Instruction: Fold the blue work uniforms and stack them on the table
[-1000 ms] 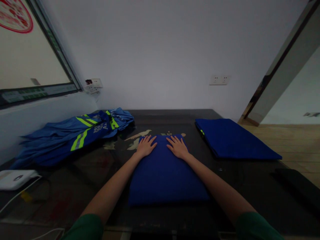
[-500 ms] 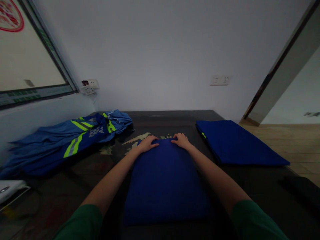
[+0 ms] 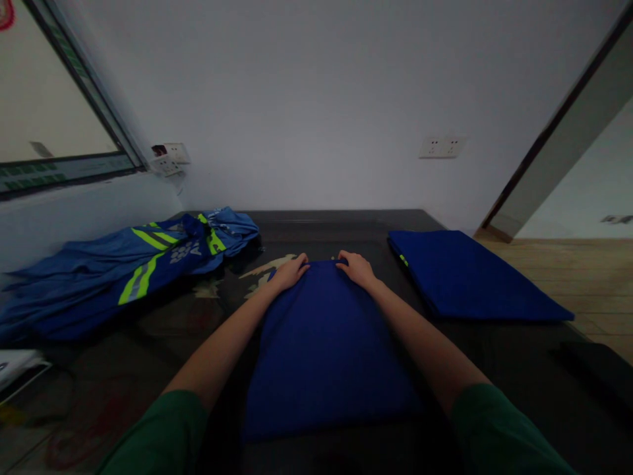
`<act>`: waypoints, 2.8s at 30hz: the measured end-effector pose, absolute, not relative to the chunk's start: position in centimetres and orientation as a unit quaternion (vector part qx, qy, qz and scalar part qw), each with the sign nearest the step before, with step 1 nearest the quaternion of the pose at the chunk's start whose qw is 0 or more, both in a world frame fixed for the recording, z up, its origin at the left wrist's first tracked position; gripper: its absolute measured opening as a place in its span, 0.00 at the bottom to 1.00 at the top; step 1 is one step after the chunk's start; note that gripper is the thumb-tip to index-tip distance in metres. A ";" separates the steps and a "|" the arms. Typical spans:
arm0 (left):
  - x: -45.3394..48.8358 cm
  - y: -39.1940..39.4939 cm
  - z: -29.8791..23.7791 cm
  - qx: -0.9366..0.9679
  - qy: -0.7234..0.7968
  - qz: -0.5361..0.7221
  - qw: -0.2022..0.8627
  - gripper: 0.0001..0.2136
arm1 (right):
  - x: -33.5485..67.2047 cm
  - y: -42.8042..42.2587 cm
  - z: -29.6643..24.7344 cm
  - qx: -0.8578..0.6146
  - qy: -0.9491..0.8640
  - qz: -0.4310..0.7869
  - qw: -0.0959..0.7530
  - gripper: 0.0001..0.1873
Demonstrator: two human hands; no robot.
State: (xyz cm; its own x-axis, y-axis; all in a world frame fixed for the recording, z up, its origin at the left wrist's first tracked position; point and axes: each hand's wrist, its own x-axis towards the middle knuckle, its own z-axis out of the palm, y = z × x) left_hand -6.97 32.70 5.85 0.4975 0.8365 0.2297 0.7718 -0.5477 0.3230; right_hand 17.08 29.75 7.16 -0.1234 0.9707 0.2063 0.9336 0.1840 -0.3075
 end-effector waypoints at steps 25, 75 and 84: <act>-9.9 26.3 4.4 0.860 0.498 0.099 0.051 0.25 | 17.0 22.7 4.1 -0.649 -0.752 0.047 0.104 0.34; -12.2 9.0 6.9 0.942 0.323 0.038 0.087 0.36 | 18.5 4.0 4.5 -0.537 -0.836 0.035 0.110 0.33; -14.2 13.4 4.9 0.801 0.554 0.221 0.046 0.24 | 21.9 8.5 5.9 -0.619 -0.731 0.114 0.264 0.22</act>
